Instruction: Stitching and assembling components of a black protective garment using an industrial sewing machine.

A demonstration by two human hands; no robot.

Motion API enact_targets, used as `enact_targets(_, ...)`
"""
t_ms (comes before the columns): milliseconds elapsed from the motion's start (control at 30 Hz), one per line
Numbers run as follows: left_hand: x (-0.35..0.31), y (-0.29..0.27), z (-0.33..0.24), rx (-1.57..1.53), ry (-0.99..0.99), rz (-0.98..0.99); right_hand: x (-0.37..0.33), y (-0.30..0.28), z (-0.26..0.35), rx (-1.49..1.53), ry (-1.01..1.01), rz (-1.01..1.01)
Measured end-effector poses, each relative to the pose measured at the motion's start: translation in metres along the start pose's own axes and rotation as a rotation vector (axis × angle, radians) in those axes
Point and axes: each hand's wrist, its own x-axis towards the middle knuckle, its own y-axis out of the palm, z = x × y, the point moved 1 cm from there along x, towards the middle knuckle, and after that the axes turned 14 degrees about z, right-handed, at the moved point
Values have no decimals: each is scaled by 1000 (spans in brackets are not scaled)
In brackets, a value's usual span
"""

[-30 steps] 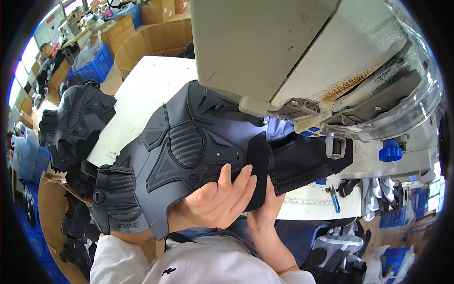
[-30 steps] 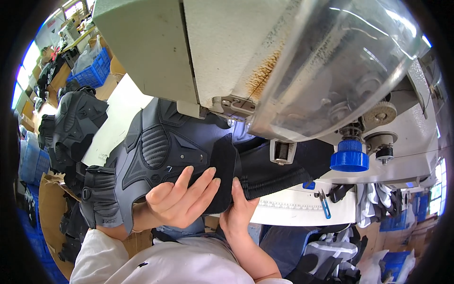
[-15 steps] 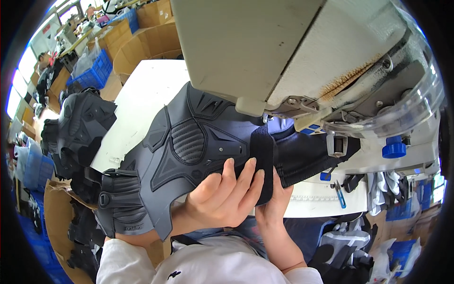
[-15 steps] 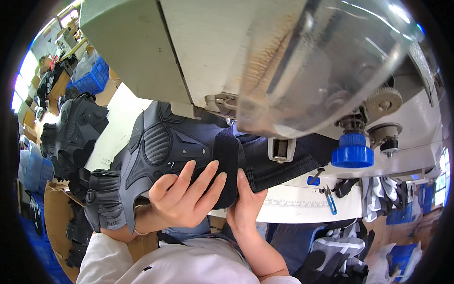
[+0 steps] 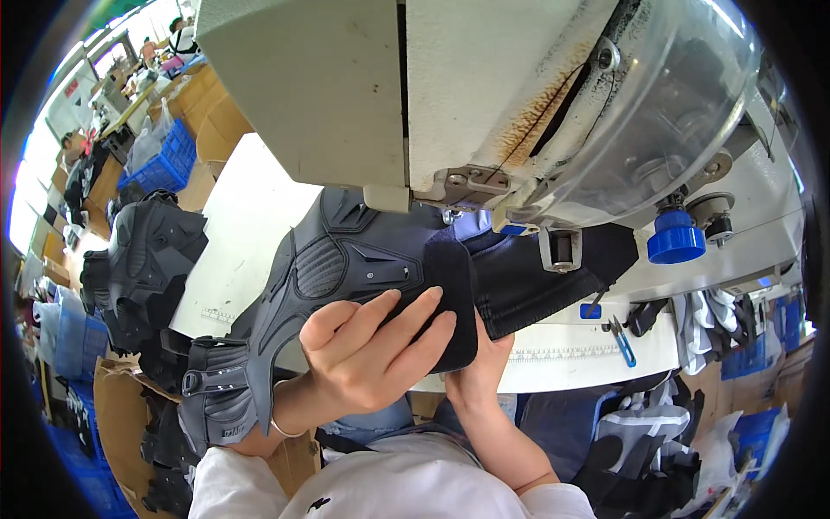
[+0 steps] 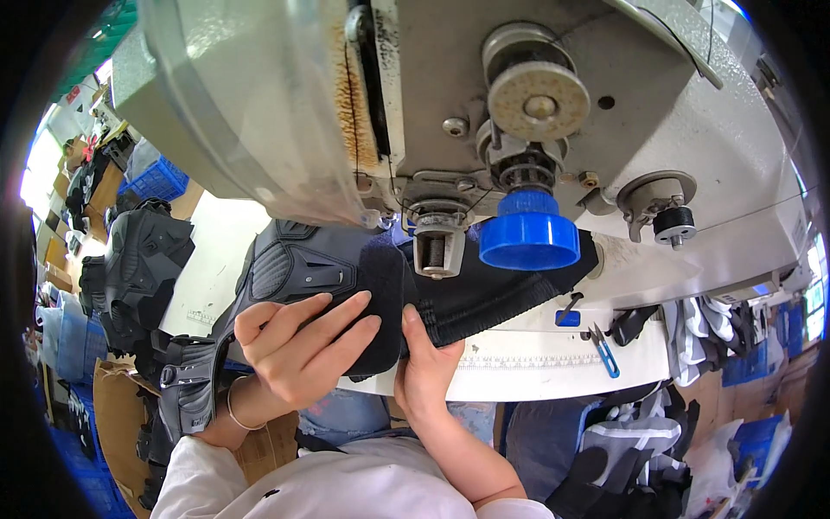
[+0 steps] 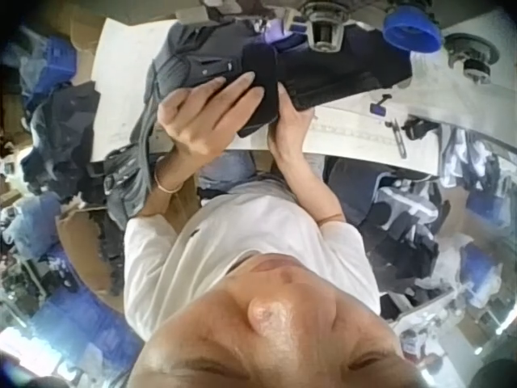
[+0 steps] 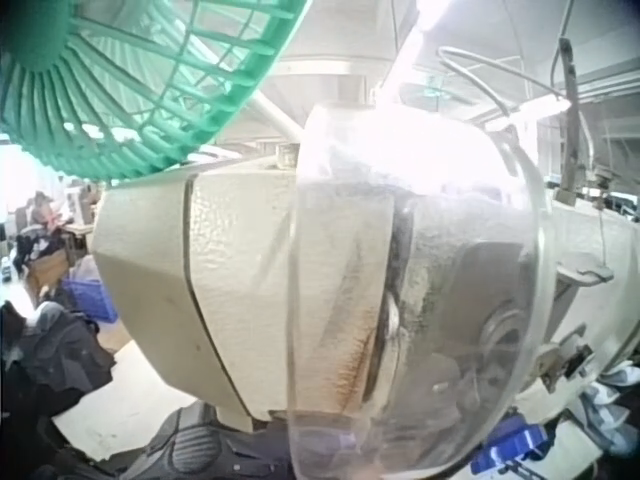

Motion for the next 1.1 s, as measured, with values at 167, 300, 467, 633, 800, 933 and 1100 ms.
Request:
enact_targets(167, 0, 4, -4, 100, 51, -11, 1, -1, -3, -11, -9, -4)
enact_targets(300, -5, 8, -6, 145, 102, 37, 0, 1, -3, -30, -9, 9)
enact_targets(467, -8, 9, -6, 200, 150, 81, 1, -2, -1, -76, 7, 28)
enact_targets(633, -9, 12, -1, 246, 204, 97, 1, 6, 0, -57, 1, -5)
enact_targets(800, -5, 12, 6, 270, 249, 52, 1, 9, 1, -29, 22, -15)
enact_targets(933, -5, 16, 9, 254, 273, 29, 1, 12, 2, -13, 29, -20)
enact_targets(1100, 2, 16, 22, 169, 387, 67, -1, 15, -3, 4, 6, -23)
